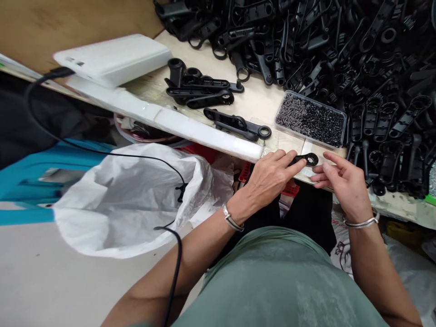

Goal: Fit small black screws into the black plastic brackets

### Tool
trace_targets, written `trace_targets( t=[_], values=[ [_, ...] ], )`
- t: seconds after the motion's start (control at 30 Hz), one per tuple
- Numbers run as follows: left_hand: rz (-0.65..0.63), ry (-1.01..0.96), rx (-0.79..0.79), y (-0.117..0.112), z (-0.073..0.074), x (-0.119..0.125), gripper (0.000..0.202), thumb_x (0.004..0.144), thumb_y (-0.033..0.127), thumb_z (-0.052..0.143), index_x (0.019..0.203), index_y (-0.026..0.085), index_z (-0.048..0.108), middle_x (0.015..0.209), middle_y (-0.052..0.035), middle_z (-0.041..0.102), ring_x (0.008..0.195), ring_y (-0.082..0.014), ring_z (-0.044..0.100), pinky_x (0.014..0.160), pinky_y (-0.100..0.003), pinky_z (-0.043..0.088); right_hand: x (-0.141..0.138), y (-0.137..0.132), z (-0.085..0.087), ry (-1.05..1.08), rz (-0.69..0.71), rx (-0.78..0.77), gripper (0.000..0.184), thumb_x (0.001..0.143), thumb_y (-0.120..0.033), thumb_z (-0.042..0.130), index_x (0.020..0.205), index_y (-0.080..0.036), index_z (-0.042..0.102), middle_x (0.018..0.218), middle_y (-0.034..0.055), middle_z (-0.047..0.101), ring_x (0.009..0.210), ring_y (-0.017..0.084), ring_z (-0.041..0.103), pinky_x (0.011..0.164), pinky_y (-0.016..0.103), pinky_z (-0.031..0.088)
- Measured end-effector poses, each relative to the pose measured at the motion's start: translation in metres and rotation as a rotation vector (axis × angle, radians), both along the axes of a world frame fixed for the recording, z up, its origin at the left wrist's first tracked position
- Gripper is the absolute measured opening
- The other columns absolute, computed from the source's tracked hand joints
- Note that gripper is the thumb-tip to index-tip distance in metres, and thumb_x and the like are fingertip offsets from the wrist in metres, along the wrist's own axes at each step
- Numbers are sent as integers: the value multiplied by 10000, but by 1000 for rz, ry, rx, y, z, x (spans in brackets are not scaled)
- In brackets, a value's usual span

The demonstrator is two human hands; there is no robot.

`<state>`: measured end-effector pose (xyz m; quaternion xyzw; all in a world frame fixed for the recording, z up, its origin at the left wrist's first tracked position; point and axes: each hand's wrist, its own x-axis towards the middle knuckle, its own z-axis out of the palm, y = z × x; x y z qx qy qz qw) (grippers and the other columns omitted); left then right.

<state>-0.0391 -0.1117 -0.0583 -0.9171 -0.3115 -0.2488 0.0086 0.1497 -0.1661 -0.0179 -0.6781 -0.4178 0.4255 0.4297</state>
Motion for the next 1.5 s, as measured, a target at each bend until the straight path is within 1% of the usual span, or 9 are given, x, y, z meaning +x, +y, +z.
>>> trace_targets(
  t=[0.2, 0.4, 0.53, 0.7, 0.8, 0.93, 1.2, 1.37, 1.5],
  values=[
    [-10, -118, -58, -1, -7, -2, 393, 991, 113, 341, 1299, 211, 565, 1180, -78, 643, 877, -170, 534, 780, -297, 459, -9, 7, 0, 301, -55, 18, 552, 750, -422, 816, 1179, -152, 597, 965, 88, 713, 903, 266, 726, 795, 384, 644],
    [-13, -61, -107, -3, -4, -3, 374, 989, 139, 360, 1285, 235, 567, 1203, -91, 610, 906, -186, 531, 798, -315, 452, -14, 11, -6, 430, -106, 37, 490, 658, -296, 882, 1064, -148, 652, 945, 71, 734, 839, 216, 730, 879, 395, 617],
    [-13, -5, -80, -3, 1, -4, 349, 990, 148, 361, 1260, 220, 570, 1189, -107, 607, 923, -188, 546, 778, -311, 459, -18, 10, -8, 429, -138, 72, 481, 636, -286, 889, 1047, -155, 675, 901, 54, 737, 841, 224, 725, 910, 462, 599],
    [-25, -96, -69, -4, 0, -2, 349, 988, 127, 358, 1241, 214, 583, 1147, -91, 638, 874, -165, 563, 758, -288, 481, -15, 11, -9, 418, -121, 80, 470, 647, -286, 888, 1055, -176, 682, 916, 43, 731, 837, 209, 720, 895, 442, 607],
    [-10, -264, -124, -7, -4, 1, 312, 980, 108, 387, 1202, 174, 595, 1126, -81, 672, 893, -155, 591, 798, -285, 505, -12, 13, -8, 428, -87, 44, 447, 673, -302, 877, 1058, -179, 687, 939, 44, 729, 786, 178, 718, 857, 376, 622],
    [23, -386, -127, -12, -8, 5, 334, 956, 67, 429, 1271, 115, 530, 1151, -95, 695, 977, -151, 633, 878, -291, 522, -14, 12, -7, 489, -130, 31, 439, 661, -290, 875, 1044, -186, 685, 943, 29, 727, 769, 164, 717, 811, 326, 630],
    [56, -451, -71, -21, -5, 9, 426, 910, 10, 461, 1298, 168, 538, 1176, -112, 695, 1008, -197, 647, 906, -344, 544, -37, 9, 1, 557, -161, 83, 491, 645, -288, 832, 1079, -206, 618, 892, -20, 684, 824, 163, 687, 836, 350, 621],
    [29, -452, -10, -24, -7, 14, 403, 887, 17, 510, 1247, 183, 583, 1177, -131, 689, 968, -208, 651, 873, -361, 561, -42, 9, 9, 495, -177, 118, 336, 732, -223, 696, 1056, -223, 604, 929, -52, 653, 840, 136, 651, 863, 322, 605],
    [46, -453, 39, -28, -12, 16, 432, 877, 23, 535, 1276, 184, 570, 1185, -154, 684, 976, -223, 664, 877, -374, 564, -40, 15, 1, 456, -102, 128, 400, 689, -245, 715, 1071, -226, 597, 853, -62, 638, 756, 114, 613, 714, 231, 588]
  ],
)
